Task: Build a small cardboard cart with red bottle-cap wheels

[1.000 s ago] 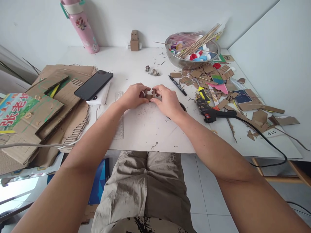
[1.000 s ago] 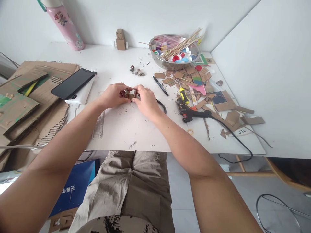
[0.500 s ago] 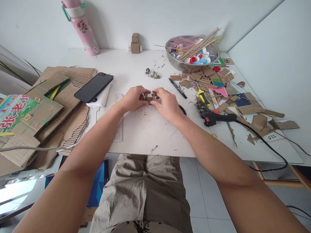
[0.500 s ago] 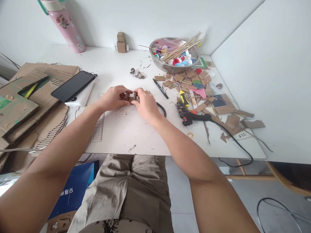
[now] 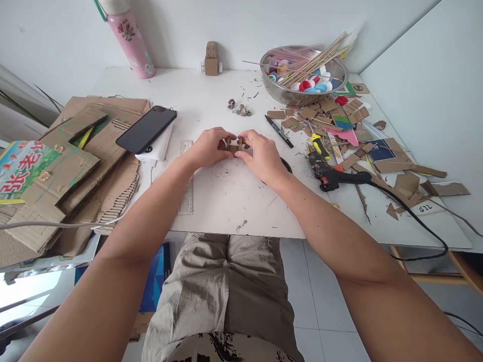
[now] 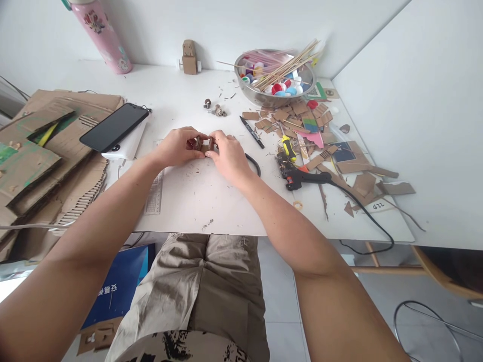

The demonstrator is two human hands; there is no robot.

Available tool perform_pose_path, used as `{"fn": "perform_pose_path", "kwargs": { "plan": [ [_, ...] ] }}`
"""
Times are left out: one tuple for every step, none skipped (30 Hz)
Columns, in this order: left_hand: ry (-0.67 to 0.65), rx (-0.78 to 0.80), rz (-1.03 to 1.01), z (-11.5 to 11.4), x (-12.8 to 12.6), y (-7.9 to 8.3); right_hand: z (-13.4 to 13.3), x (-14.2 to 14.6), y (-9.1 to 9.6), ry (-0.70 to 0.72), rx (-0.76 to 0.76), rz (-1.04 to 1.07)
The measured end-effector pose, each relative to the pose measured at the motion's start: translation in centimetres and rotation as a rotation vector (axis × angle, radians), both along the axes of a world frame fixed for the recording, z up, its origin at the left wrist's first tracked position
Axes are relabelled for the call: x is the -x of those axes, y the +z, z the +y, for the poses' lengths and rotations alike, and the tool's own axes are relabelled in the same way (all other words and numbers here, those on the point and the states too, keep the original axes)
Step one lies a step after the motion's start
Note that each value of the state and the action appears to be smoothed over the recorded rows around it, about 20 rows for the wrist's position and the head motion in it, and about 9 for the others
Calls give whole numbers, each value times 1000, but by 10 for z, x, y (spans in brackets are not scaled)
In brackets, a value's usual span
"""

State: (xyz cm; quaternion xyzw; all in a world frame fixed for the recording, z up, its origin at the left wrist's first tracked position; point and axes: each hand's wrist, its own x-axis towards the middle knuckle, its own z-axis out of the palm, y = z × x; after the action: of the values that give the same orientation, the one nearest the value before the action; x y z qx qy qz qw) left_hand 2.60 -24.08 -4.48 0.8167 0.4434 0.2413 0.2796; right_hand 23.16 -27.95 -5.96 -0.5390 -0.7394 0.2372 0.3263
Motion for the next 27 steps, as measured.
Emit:
{"fn": "perform_pose_path", "kwargs": {
  "plan": [
    [5,6,3,0,0,0,0,0,-1,3,0,-1],
    [10,12,7,-1,0,1,0,0,-1,4,1,-5],
    [12,16,9,-1,0,1,-1,0,-1,4,1,-9],
    [12,16,10,-2,0,1,-1,0,-1,3,0,-13],
    [10,12,10,-2,0,1,-2,1,0,-1,0,-17],
    [9,7,11,-3,-1,2,-3,1,1,-6,2,-24],
    [9,3,15,-3,-2,2,-4,1,3,-13,7,-32],
    [10,3,23,-4,-3,3,-4,2,4,-18,12,-41],
    [12,6,34,-5,-4,3,-5,2,5,-20,18,-50],
    [15,8,44,-5,-5,4,-5,2,6,-19,20,-58],
    [18,8,51,-6,-5,4,-5,2,7,-14,20,-63],
    [20,6,55,-6,-6,5,-5,2,7,-7,17,-65],
    [19,2,55,-6,-6,5,-5,1,7,-2,13,-65],
    [17,-2,55,-6,-6,5,-5,1,6,0,9,-62],
    [14,-5,54,-6,-6,4,-5,1,6,-2,7,-59],
    [11,-5,51,-6,-6,4,-5,1,5,-7,8,-57],
    [8,-4,46,-6,-6,3,-5,1,5,-12,11,-58],
    [5,-4,36,-5,-5,3,-4,1,5,-14,13,-61],
    [1,-4,23,-5,-5,2,-4,1,4,-11,12,-66],
    [-4,-1,8,-5,-5,2,-4,1,4,-5,7,-68],
    [-7,6,-7,-5,-4,1,-4,1,4,2,0,-69],
    [-6,17,-20,-5,-4,1,-4,1,3,7,-7,-68],
    [-1,31,-32,-4,-4,2,-4,1,3,10,-13,-66],
    [6,44,-43,-4,-4,2,-4,1,2,9,-17,-62],
    [14,54,-55,-4,-5,3,-4,1,1,5,-20,-58],
    [19,62,-66,-4,-5,3,-3,1,0,1,-23,-54],
    [20,66,-77,-4,-5,3,-3,1,-1,-2,-27,-50]
  ]
}}
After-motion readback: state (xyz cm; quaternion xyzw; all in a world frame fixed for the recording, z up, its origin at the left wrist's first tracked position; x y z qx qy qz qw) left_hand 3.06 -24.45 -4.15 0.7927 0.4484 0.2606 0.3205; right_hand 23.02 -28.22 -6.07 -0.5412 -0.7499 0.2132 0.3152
